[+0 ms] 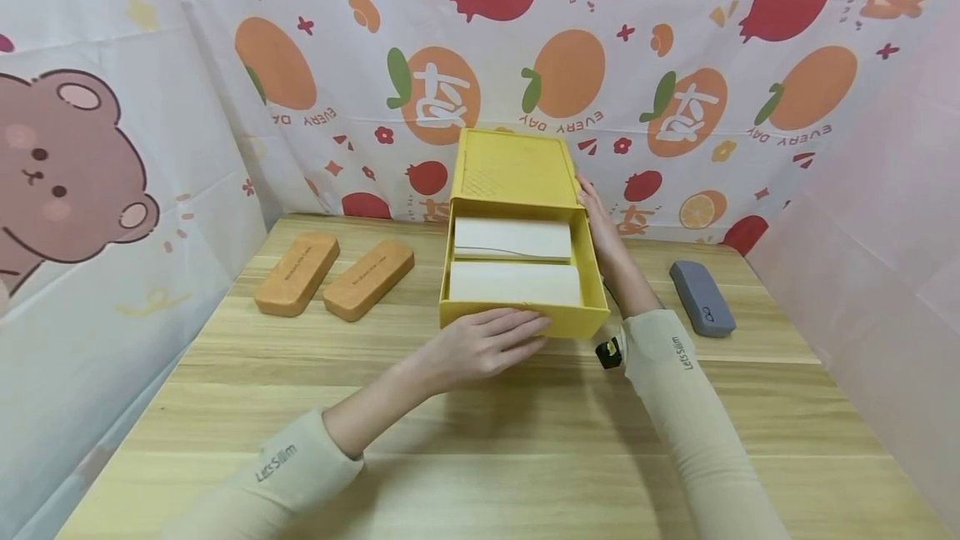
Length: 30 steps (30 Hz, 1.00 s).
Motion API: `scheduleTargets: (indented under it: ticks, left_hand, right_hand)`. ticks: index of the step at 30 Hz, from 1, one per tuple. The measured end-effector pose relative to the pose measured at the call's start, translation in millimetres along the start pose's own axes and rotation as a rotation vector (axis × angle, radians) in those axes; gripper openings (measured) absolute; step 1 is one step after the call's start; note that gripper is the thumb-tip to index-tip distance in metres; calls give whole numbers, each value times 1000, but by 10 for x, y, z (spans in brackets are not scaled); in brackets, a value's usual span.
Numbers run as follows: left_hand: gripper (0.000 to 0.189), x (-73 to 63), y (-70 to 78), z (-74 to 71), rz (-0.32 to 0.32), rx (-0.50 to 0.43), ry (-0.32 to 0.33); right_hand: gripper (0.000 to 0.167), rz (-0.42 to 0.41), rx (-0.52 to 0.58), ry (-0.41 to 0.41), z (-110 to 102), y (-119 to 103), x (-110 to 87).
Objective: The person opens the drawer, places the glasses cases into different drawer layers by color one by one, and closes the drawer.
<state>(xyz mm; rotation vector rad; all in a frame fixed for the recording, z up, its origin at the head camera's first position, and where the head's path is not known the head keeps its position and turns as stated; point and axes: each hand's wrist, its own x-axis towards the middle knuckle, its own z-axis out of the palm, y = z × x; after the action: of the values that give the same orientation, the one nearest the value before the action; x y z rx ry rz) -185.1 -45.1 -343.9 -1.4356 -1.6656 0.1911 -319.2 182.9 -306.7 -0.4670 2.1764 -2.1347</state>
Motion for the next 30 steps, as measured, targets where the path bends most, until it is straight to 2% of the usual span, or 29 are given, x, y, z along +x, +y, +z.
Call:
scheduleTargets:
  ticks: [5,11,18,23,30]
  left_hand:
    - [40,15,-8,10,-5,-16,30]
    - [36,34,-31,20,-37,-53,43]
    - [31,51,-102,28,-75,-90,66]
    - [28,80,-129,34,-89,-107,68]
    - [23,110,-171,51,-103,-141,64]
  right_hand:
    - [51,-5,13,27,-66,132,89]
    - [51,-14,12,35,-69,162,104]
    - [53,0,47,-2,-5,9,11]
    - [54,44,86,22,57,-95,-30]
    - [56,32,48,24,65,-120,-28]
